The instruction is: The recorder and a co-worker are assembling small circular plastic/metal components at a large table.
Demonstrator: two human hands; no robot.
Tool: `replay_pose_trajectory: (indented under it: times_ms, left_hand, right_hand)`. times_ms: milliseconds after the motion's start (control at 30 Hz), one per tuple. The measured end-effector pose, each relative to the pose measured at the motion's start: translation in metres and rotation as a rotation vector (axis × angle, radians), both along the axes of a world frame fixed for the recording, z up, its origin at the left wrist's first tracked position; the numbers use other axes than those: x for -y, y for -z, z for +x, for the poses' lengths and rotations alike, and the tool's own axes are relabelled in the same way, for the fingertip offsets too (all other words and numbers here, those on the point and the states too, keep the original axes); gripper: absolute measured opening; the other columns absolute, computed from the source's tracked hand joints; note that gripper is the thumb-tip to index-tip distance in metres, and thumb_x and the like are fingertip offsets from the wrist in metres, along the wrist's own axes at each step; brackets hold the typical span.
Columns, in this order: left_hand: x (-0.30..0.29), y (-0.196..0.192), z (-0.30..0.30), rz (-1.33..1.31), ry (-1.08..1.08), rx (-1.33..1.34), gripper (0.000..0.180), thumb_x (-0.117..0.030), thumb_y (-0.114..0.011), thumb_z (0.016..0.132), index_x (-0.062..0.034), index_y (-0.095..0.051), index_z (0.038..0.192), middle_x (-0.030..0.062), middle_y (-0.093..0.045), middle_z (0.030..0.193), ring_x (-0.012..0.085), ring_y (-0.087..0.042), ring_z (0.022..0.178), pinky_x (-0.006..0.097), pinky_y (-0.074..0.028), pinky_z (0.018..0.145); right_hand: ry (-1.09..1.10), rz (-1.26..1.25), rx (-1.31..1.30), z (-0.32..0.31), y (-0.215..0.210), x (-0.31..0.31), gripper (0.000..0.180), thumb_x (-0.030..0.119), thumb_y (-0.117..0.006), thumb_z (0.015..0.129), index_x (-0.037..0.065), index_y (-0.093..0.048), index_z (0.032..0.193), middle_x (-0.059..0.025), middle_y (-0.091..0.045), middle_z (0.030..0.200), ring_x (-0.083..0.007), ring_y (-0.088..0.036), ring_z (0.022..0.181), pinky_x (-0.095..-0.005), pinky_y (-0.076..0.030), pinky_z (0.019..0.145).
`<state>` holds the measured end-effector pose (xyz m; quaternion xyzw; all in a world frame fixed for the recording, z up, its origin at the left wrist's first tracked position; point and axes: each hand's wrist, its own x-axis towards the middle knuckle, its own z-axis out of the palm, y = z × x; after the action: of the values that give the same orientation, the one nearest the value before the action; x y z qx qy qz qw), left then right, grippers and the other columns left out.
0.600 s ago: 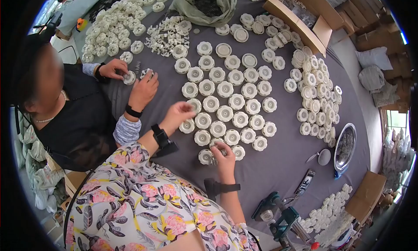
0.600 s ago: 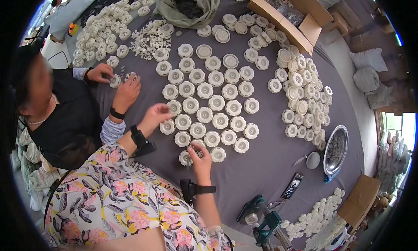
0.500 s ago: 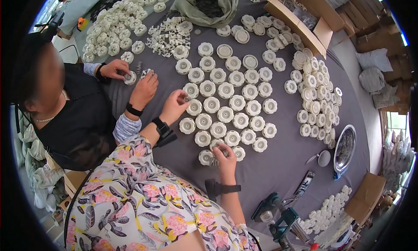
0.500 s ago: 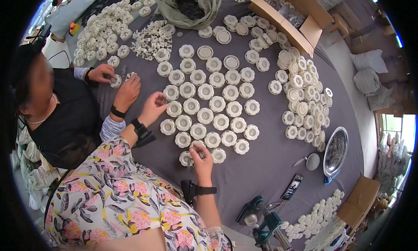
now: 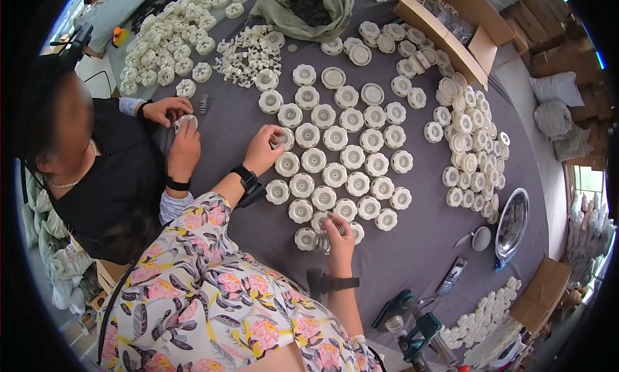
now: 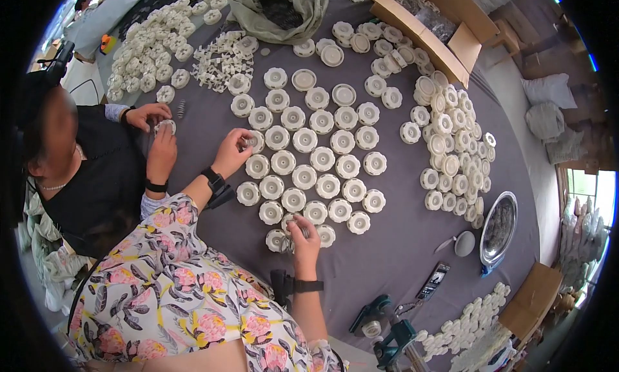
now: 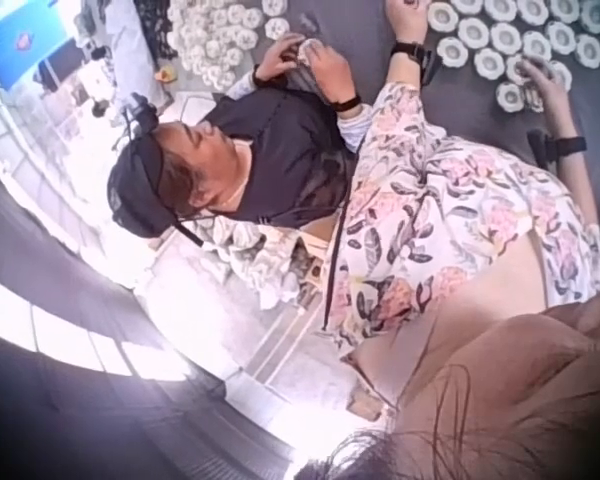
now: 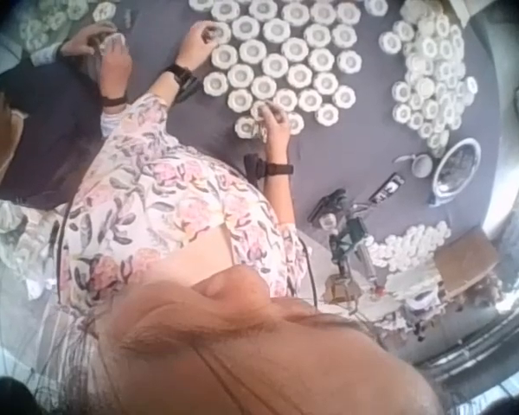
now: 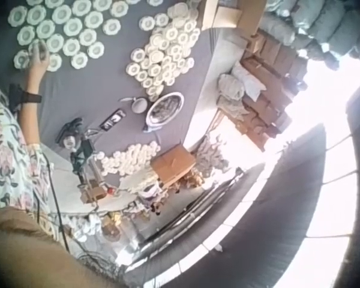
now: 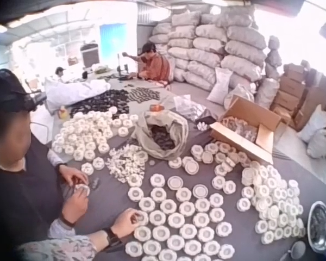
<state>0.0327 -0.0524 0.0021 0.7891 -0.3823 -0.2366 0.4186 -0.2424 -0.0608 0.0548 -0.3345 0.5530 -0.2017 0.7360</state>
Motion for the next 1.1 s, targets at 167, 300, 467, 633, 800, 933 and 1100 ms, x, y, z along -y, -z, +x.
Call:
replay_pose_trajectory:
  times_ms: [167, 300, 467, 633, 800, 933, 1100]
  left_hand:
    - [-0.006, 0.011, 0.005, -0.134, -0.096, -0.436, 0.019, -0.002, -0.058, 0.073, -0.0059, -0.057, 0.092, 0.0004, -0.052, 0.089, 0.0069, -0.048, 0.073, 0.023, -0.043, 0.067]
    - [-0.004, 0.001, 0.006, -0.052, -0.05, -0.268, 0.014, -0.004, -0.061, 0.071, -0.0068, -0.057, 0.084, 0.0011, -0.054, 0.088, 0.0097, -0.051, 0.075, 0.024, -0.042, 0.069]
    - [-0.002, -0.005, 0.002, -0.012, 0.034, 0.39, 0.019, -0.008, -0.065, 0.066, -0.0068, -0.057, 0.083, 0.0043, -0.055, 0.082, 0.0192, -0.052, 0.074, 0.029, -0.043, 0.067]
    - [-0.014, -0.028, -0.027, -0.081, 0.161, -0.005, 0.022, -0.01, -0.069, 0.066, -0.0069, -0.057, 0.084, 0.0025, -0.054, 0.087, 0.015, -0.052, 0.077, 0.027, -0.042, 0.066]
    - [-0.034, -0.067, -0.089, 0.09, 0.726, -0.605, 0.039, -0.013, -0.066, 0.074, -0.0094, -0.054, 0.11, 0.0025, -0.055, 0.096, 0.0114, -0.054, 0.084, 0.023, -0.045, 0.071]
    - [-0.051, -0.056, -0.098, 0.081, 0.514, -1.056, 0.022, -0.015, -0.063, 0.079, -0.0065, -0.055, 0.097, 0.0003, -0.055, 0.086, 0.0094, -0.054, 0.077, 0.019, -0.043, 0.066]
    - [-0.058, -0.033, -0.07, 0.196, 0.021, -1.179, 0.019, -0.014, -0.065, 0.076, -0.0055, -0.051, 0.086, 0.0004, -0.055, 0.076, 0.0092, -0.052, 0.067, 0.023, -0.043, 0.06]
  right_hand:
    - [-0.015, -0.063, -0.017, 0.004, 0.004, -0.002, 0.027, 0.013, -0.06, 0.08, 0.0, -0.057, 0.103, -0.006, -0.062, 0.087, -0.0107, -0.057, 0.076, -0.0229, -0.045, 0.068]
    - [-0.011, -0.063, -0.026, 0.003, 0.004, -0.005, 0.027, 0.013, -0.06, 0.08, -0.001, -0.057, 0.103, -0.0067, -0.062, 0.088, -0.0113, -0.058, 0.077, -0.0235, -0.045, 0.068]
    - [0.014, 0.001, -0.001, -0.001, 0.004, -0.01, 0.027, 0.011, -0.06, 0.081, -0.001, -0.057, 0.104, -0.0072, -0.06, 0.092, -0.0125, -0.057, 0.082, -0.0234, -0.045, 0.072]
    - [0.07, 0.075, 0.11, 0.002, 0.0, -0.007, 0.025, 0.014, -0.055, 0.084, -0.001, -0.054, 0.105, -0.0089, -0.06, 0.09, -0.0139, -0.058, 0.079, -0.0249, -0.046, 0.071]
    - [0.051, 0.111, 0.234, 0.006, 0.003, -0.009, 0.02, 0.016, -0.052, 0.086, 0.001, -0.053, 0.099, -0.0091, -0.061, 0.086, -0.0139, -0.058, 0.076, -0.0255, -0.046, 0.069]
    - [0.045, 0.122, 0.251, 0.005, 0.002, -0.015, 0.015, 0.017, -0.054, 0.086, 0.003, -0.053, 0.092, -0.0072, -0.061, 0.08, -0.0113, -0.057, 0.073, -0.0236, -0.045, 0.066]
    - [0.0, -0.174, -0.031, -0.006, -0.004, -0.019, 0.015, 0.018, -0.054, 0.086, 0.003, -0.054, 0.086, -0.0057, -0.062, 0.075, -0.0098, -0.056, 0.071, -0.0223, -0.044, 0.066]
